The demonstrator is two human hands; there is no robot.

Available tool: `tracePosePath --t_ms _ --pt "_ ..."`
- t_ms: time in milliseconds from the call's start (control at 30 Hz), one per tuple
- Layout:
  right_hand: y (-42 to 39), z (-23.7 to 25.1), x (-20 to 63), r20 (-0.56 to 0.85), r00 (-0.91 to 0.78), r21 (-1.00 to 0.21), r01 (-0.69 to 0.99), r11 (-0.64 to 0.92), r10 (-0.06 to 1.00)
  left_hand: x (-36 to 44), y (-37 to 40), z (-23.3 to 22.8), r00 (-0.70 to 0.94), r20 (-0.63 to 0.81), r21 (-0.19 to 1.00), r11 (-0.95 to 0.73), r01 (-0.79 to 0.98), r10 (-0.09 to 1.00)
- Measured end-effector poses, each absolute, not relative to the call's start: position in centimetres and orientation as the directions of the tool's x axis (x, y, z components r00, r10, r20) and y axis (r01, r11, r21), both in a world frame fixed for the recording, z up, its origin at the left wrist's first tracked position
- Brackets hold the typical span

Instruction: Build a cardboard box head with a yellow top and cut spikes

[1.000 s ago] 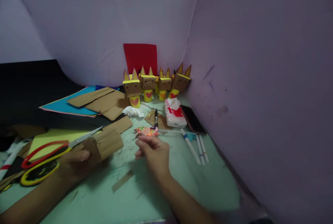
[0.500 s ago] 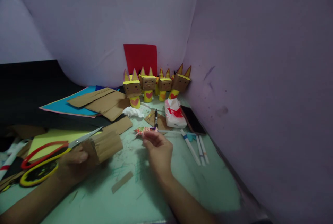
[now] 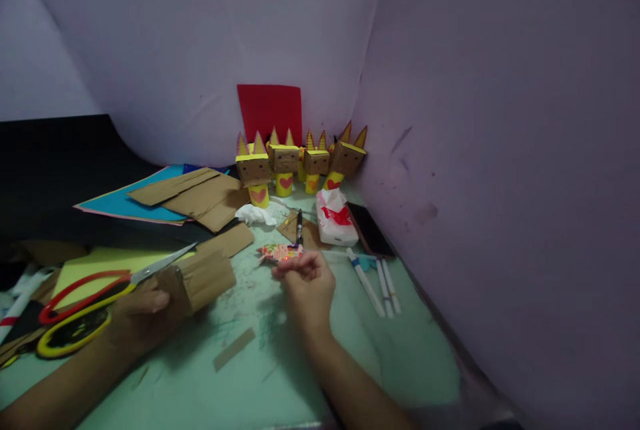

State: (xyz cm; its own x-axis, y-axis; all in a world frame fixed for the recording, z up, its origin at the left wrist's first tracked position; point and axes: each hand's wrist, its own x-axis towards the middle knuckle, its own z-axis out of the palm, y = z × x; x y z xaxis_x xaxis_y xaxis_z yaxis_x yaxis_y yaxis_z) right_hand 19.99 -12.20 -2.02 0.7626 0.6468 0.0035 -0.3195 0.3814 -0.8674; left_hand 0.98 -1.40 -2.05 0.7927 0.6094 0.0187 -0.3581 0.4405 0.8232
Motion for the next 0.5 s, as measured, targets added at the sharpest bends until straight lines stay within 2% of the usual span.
tracePosePath --t_ms 133,233,400,500 --pt "-12.20 -1.81 20.09 0.011 0.631 -0.805 -0.454 0.381 0.776 0.86 -1.44 -2.06 0.786 -0.012 0.830 0.445 -0.337 0.618" --pt "-12.08 -2.02 20.19 0.062 0.576 -0.788 -0.473 0.393 0.815 0.96 -1.63 -1.86 0.769 -0.050 0.826 0.459 -0.327 0.638" --pt "-12.10 -2.66 20.36 0.074 0.542 -0.861 -0.388 0.327 0.837 1.11 -1.84 -1.66 0.741 -0.115 0.827 0.477 -0.298 0.661" --pt "-12.50 -2.80 20.44 0.099 0.553 -0.911 -0.284 0.299 0.827 1.29 -2.05 -1.35 0.755 -0.104 0.834 0.470 -0.289 0.648"
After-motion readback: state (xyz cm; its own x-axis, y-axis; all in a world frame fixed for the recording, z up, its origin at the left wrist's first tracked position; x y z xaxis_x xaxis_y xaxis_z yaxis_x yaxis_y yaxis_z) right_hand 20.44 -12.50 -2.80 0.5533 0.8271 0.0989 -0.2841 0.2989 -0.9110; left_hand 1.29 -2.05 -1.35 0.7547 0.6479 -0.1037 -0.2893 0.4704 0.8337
